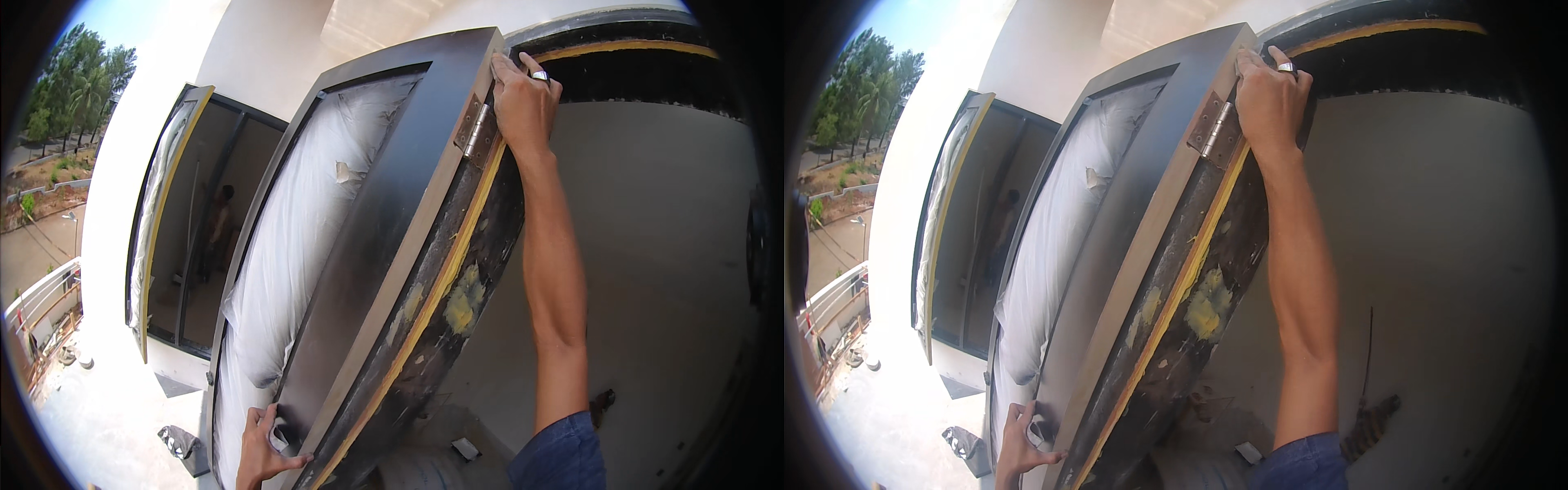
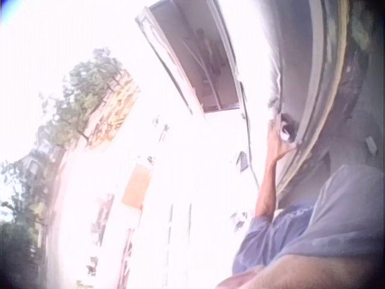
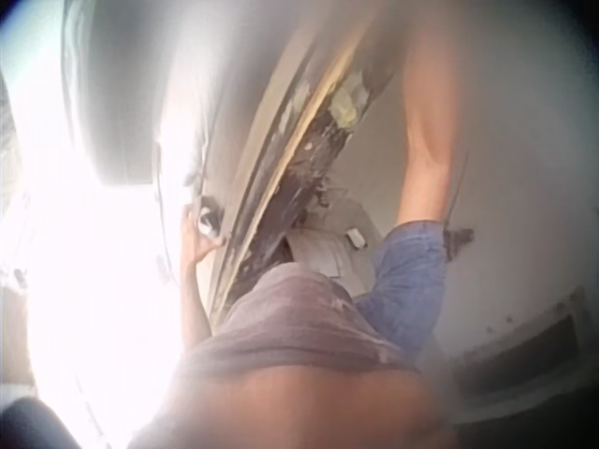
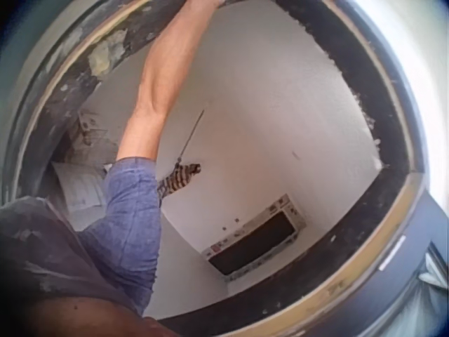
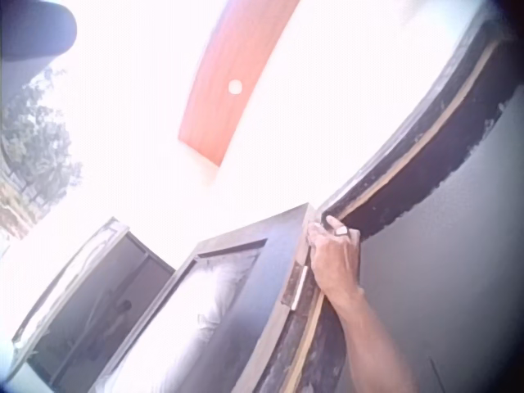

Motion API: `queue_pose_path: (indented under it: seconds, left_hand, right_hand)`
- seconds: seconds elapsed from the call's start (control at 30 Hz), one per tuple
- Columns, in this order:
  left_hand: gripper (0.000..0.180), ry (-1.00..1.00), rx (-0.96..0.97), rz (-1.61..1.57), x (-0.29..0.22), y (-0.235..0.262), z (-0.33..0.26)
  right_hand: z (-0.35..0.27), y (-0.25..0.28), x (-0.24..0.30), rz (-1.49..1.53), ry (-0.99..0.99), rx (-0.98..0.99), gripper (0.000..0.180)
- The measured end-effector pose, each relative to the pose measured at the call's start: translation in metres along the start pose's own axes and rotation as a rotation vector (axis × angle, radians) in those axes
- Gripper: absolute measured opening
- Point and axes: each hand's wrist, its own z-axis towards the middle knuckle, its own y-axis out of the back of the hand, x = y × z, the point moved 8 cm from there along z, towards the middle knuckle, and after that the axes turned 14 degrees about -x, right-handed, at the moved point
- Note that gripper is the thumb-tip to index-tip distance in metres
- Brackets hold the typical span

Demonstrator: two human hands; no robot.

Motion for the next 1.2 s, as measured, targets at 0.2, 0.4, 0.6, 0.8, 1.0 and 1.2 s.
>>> queue_pose_path:
  seconds: [0.2,0.4,0.6,0.8,1.0,1.2]
  left_hand:
    - [0.105,-0.007,0.003,-0.025,-0.008,0.001,0.002]
    - [0.107,-0.056,-0.037,0.018,-0.006,0.003,0.001]
    - [0.105,-0.050,-0.036,0.016,-0.004,0.003,-0.001]
    - [0.105,-0.001,-0.004,-0.028,-0.005,0.001,0.001]
    - [0.108,-0.034,-0.021,0.017,-0.007,0.005,0.001]
    - [0.109,0.022,0.011,-0.001,-0.004,0.003,0.001]
  right_hand:
    - [0.007,-0.013,-0.020,-0.068,-0.022,0.034,0.031]
    - [0.000,-0.003,-0.002,-0.043,0.006,0.038,0.031]
    - [0.005,-0.009,-0.009,-0.035,0.010,0.021,0.034]
    - [0.010,-0.015,-0.021,-0.053,0.035,-0.029,0.032]
    - [0.000,-0.002,-0.006,-0.026,0.034,-0.050,0.031]
    - [-0.004,0.009,0.005,-0.032,0.021,-0.004,0.030]
